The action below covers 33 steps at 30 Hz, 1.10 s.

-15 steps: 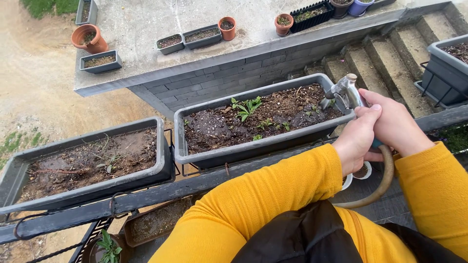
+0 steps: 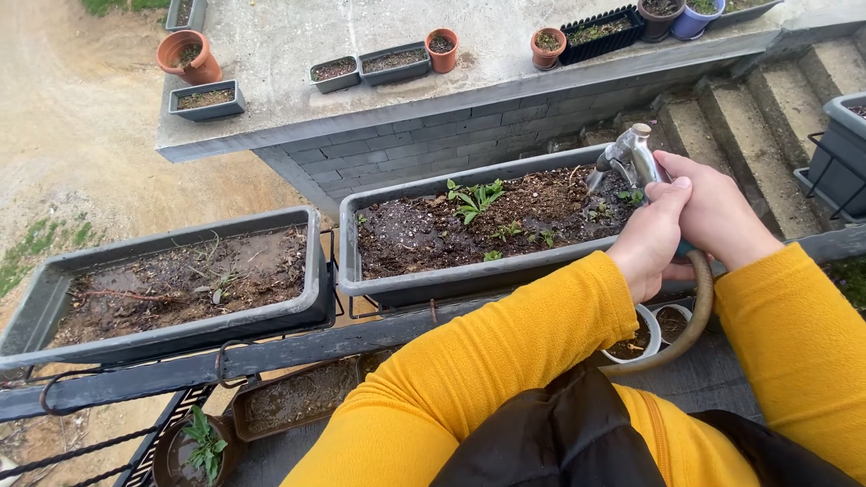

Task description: The person waters various potted plants and rectangular planters on a balcony using a hose with a spray nozzle. They move the nozzle between different containers, directing water onto the soil and plants.

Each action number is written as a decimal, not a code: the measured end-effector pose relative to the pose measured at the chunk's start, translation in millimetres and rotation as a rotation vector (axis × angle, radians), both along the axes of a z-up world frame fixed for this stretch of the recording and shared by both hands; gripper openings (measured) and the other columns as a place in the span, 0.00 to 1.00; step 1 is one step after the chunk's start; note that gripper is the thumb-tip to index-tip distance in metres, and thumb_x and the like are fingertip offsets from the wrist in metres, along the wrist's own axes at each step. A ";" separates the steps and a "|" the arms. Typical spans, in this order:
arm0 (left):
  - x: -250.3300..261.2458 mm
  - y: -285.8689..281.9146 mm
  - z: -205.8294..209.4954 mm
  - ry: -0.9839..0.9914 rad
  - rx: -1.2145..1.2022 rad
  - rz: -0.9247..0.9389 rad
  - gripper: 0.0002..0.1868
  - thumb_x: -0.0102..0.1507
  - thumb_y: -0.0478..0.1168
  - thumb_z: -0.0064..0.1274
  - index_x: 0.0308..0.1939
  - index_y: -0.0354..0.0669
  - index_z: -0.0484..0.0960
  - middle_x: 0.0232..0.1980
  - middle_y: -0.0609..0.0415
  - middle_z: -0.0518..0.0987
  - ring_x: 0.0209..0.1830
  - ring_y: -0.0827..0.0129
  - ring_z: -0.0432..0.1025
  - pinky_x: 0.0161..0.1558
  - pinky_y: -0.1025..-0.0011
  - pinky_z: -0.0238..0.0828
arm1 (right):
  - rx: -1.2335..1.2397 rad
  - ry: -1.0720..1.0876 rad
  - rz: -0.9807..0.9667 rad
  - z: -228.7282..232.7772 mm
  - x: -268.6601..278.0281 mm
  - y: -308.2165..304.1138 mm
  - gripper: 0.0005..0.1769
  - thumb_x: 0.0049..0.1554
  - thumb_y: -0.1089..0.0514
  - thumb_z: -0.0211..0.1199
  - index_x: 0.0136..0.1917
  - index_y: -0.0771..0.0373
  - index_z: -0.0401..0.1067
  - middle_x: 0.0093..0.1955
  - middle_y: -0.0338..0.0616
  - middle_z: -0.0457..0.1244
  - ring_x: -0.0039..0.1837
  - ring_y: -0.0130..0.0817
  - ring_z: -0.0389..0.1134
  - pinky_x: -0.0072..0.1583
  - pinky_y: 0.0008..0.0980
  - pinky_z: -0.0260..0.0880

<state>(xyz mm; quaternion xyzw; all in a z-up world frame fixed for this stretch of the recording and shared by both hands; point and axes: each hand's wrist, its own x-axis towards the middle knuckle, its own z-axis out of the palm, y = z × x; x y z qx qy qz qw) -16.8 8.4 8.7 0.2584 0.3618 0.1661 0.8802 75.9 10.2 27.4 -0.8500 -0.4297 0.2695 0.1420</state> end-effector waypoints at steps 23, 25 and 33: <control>-58.5 16.1 2.9 0.076 -0.026 0.207 0.34 0.67 0.65 0.35 0.67 0.48 0.63 0.63 0.48 0.74 0.48 0.58 0.73 0.44 0.48 0.74 | -0.001 0.093 0.137 0.7 -65.0 31.8 0.33 0.58 0.53 0.54 0.77 0.47 0.65 0.63 0.45 0.67 0.61 0.39 0.65 0.61 0.37 0.59; -66.3 16.5 4.5 0.086 -0.022 0.221 0.34 0.67 0.65 0.34 0.67 0.47 0.63 0.62 0.47 0.74 0.49 0.58 0.73 0.43 0.48 0.74 | 0.003 0.133 0.133 2.5 -75.3 32.9 0.34 0.57 0.53 0.54 0.77 0.47 0.65 0.60 0.44 0.68 0.58 0.36 0.65 0.59 0.35 0.59; -81.0 10.8 2.1 0.132 -0.066 0.253 0.31 0.69 0.65 0.33 0.64 0.47 0.66 0.57 0.46 0.77 0.42 0.60 0.75 0.42 0.49 0.76 | -0.040 0.204 0.123 5.7 -97.7 29.5 0.31 0.60 0.56 0.55 0.77 0.50 0.65 0.63 0.43 0.68 0.62 0.33 0.66 0.64 0.33 0.60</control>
